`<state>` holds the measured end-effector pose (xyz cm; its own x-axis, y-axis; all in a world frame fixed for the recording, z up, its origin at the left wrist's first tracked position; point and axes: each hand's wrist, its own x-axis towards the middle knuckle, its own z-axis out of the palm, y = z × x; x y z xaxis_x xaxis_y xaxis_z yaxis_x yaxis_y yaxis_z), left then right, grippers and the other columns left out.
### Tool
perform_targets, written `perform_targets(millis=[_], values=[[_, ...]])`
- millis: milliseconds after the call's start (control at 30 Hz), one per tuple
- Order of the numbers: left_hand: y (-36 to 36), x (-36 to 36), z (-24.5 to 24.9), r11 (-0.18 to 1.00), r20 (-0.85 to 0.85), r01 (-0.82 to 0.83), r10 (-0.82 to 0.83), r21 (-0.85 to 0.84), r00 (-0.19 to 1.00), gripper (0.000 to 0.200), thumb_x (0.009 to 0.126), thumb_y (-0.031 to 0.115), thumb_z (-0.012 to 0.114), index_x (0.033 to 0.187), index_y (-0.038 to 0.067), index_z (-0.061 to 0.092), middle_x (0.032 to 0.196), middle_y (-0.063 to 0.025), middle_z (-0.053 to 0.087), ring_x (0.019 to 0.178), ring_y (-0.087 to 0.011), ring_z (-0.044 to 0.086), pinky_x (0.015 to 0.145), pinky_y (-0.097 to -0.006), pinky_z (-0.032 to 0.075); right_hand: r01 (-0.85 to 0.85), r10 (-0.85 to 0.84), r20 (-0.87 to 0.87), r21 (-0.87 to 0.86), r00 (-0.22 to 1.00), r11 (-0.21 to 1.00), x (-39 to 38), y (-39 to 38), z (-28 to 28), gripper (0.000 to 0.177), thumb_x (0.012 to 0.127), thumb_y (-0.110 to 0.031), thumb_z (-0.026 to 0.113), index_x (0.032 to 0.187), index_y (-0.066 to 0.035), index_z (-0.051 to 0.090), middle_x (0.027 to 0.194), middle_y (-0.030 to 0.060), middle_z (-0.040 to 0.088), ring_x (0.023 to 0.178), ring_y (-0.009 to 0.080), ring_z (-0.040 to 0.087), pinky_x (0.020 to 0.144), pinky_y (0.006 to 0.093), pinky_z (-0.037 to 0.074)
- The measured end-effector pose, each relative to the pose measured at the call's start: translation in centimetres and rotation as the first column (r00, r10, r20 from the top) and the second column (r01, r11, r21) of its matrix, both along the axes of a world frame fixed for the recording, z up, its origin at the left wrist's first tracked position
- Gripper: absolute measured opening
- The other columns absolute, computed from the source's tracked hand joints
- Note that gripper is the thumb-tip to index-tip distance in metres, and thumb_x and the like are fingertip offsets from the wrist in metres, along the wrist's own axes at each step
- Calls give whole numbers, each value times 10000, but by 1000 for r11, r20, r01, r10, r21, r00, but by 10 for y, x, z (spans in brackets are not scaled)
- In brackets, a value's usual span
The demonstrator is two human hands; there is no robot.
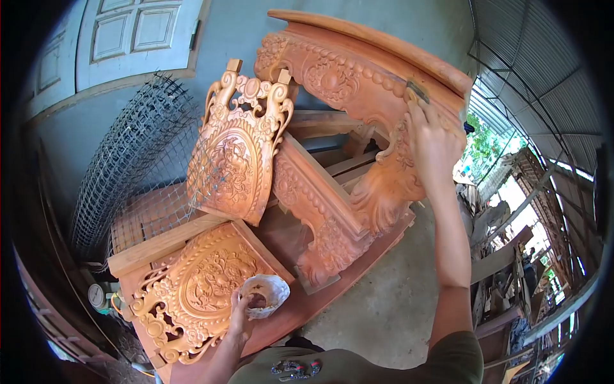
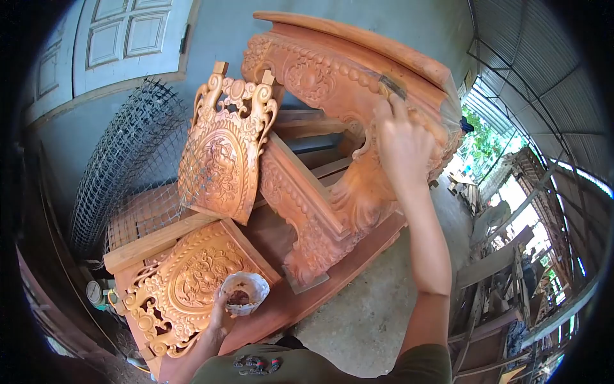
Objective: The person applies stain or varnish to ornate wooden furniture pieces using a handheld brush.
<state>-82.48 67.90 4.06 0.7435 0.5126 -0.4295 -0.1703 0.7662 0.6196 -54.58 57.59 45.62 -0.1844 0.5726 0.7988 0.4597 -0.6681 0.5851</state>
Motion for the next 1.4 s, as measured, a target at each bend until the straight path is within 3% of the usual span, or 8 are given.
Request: perform_targets(millis=[333,700,767,900,1067,1133,1300,1400], values=[[7,-1,-19,997,-7,-38,37,-65,999,647,907,263,593,1471,260,275,1357,-88,475,1245,-291,463,912,-559,469,128,-143,-101,-142,985,982,-4,60,46,107,833,-90,593,846,-64,696,810,157,712,673,321,715,554,444,544],[32,-6,-5,990,39,-116,120,-80,992,625,901,280,611,1423,291,268,1349,-93,491,1223,-304,500,878,-633,484,10,-34,-144,-164,989,986,30,198,29,145,828,-94,607,738,-74,719,769,187,717,728,331,730,596,458,559],[35,-9,-2,987,19,-139,140,-77,990,623,903,287,609,1420,296,261,1352,-96,493,1215,-306,508,867,-635,487,-287,145,-501,-220,853,932,30,218,20,163,840,-141,611,742,-64,717,750,188,713,729,336,728,593,472,558],[44,-20,-8,969,8,-232,234,-81,972,577,918,295,574,1409,291,272,1340,-101,505,1208,-318,518,865,-627,492,-281,280,-187,24,941,959,36,251,18,171,839,-197,625,816,-49,707,798,185,716,747,335,725,596,458,560],[55,-21,-18,957,-73,-272,266,-100,961,555,918,281,549,1403,291,279,1381,-108,460,1253,-356,490,880,-652,487,-185,180,-208,-5,962,983,76,294,18,151,825,-194,652,801,-51,692,817,187,716,750,338,725,605,464,558],[61,-17,-20,960,-66,-261,255,-100,965,601,897,337,567,1425,292,285,1421,-114,432,1283,-373,471,925,-678,462,-311,216,-455,-144,864,939,73,311,11,125,800,-171,671,841,-55,697,831,175,719,739,323,728,592,443,561],[78,-15,-13,955,-90,-277,269,-101,959,699,850,421,618,1459,235,328,1457,-124,426,1313,-376,467,1000,-683,439,-269,276,-200,63,940,961,102,352,28,131,844,-168,627,849,-57,698,816,203,698,740,369,705,607,483,553],[87,-16,0,954,-94,-281,272,-100,958,684,858,424,611,1457,199,369,1462,-134,426,1313,-373,468,1010,-675,433,-461,434,-228,-80,872,884,90,362,25,108,827,-125,617,840,-47,691,813,182,706,735,350,715,584,474,552]])
